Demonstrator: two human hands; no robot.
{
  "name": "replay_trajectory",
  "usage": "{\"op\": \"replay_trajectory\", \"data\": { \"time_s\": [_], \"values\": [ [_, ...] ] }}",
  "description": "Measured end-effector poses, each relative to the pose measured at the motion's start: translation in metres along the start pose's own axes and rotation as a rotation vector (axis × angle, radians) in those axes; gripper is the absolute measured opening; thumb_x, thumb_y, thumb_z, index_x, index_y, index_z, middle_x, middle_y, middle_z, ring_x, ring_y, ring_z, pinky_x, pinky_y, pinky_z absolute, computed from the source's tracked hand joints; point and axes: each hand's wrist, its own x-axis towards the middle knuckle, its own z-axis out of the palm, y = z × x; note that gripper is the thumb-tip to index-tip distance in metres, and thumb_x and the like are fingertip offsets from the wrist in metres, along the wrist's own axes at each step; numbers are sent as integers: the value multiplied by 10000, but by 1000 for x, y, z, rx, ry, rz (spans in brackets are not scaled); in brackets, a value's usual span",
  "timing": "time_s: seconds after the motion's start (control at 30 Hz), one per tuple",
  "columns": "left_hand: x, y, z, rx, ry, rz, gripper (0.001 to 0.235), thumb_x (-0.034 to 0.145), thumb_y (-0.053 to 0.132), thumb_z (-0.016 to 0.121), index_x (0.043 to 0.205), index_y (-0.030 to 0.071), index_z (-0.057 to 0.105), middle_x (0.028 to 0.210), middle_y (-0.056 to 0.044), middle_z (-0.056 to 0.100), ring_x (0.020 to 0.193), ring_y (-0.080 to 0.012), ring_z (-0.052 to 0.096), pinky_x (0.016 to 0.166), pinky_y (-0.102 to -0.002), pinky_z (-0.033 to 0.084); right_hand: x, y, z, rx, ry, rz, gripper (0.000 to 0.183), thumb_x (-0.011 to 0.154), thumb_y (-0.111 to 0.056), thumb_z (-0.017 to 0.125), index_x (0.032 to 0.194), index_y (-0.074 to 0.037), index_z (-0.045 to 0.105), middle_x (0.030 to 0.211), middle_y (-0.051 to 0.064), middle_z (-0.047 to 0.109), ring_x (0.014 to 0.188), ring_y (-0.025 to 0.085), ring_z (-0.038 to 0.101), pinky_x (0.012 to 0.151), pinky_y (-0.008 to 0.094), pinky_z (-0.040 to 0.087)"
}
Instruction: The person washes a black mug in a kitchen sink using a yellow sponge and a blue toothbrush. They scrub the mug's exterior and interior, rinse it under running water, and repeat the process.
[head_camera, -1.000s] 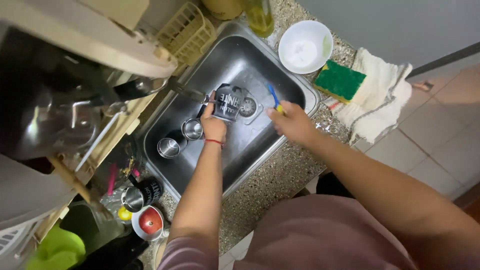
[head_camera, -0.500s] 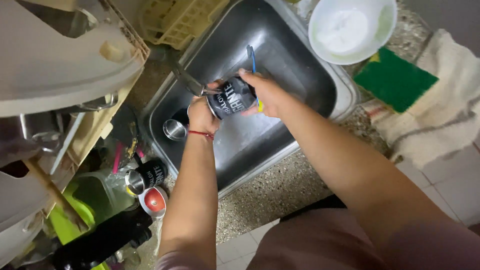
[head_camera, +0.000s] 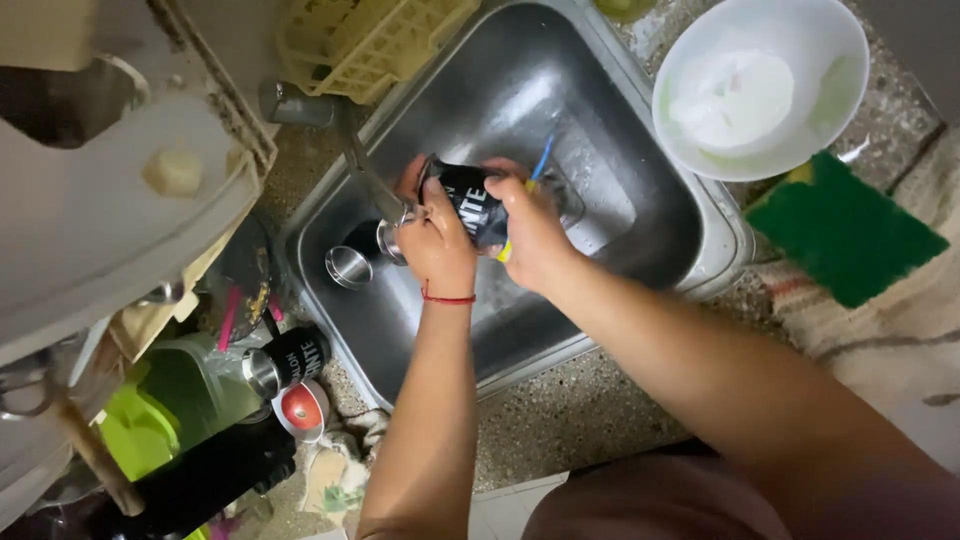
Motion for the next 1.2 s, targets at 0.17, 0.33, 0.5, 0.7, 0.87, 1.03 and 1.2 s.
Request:
{"op": "replay_trajectory", "data": {
  "time_s": [0.17,0.33,0.5,0.7,0.87,1.03,1.2],
  "values": [
    [-4,31,10,-212,-16,-171,911,653,64,916,1407,21,407,1192,-237,570,1095,-340,608,985,-426,526,-1,7,3,3,64,-379,210,831,-180,595,1005,-159,711,838,13,605,804,139,570,651,257,520],
    [9,105,5,-420,120,-557,757,608,155,944,1220,-10,530,1055,-155,612,997,-224,633,926,-339,511,-1,5,2,-9,79,-393,223,928,-173,540,1033,-131,732,926,51,666,915,164,600,830,301,539],
    [-3,21,21,-523,231,-512,247,794,149,847,897,63,639,757,-58,652,718,-129,586,700,-297,514,-4,9,8,-55,127,-349,249,979,-211,506,1076,-146,727,1030,50,655,991,169,565,915,310,503],
    [-32,-25,15,-311,18,-600,429,981,397,615,776,37,727,660,-136,668,696,-168,536,631,-342,446,-20,0,5,-126,265,-169,244,915,-244,537,1021,-196,751,918,77,682,734,218,621,437,289,474],
    [-30,13,12,-1016,-44,-645,426,1071,159,388,1483,51,391,1366,-179,548,1194,-237,573,984,-428,578,-14,4,7,173,315,63,273,862,-371,593,1020,-208,746,865,76,670,606,252,588,359,284,363],
    [-14,21,3,-999,48,-678,228,891,103,507,1073,-6,589,1044,-149,596,999,-236,593,920,-383,548,7,17,-12,-141,300,-171,226,875,-256,564,981,-168,743,797,53,635,653,177,561,481,232,392],
    [-19,7,-4,-965,-42,-560,273,841,73,601,1094,11,684,912,-94,662,876,-162,641,829,-348,594,3,19,-6,-572,251,-425,205,940,-317,598,923,-149,715,749,9,609,711,139,560,559,252,435]
  ]
}}
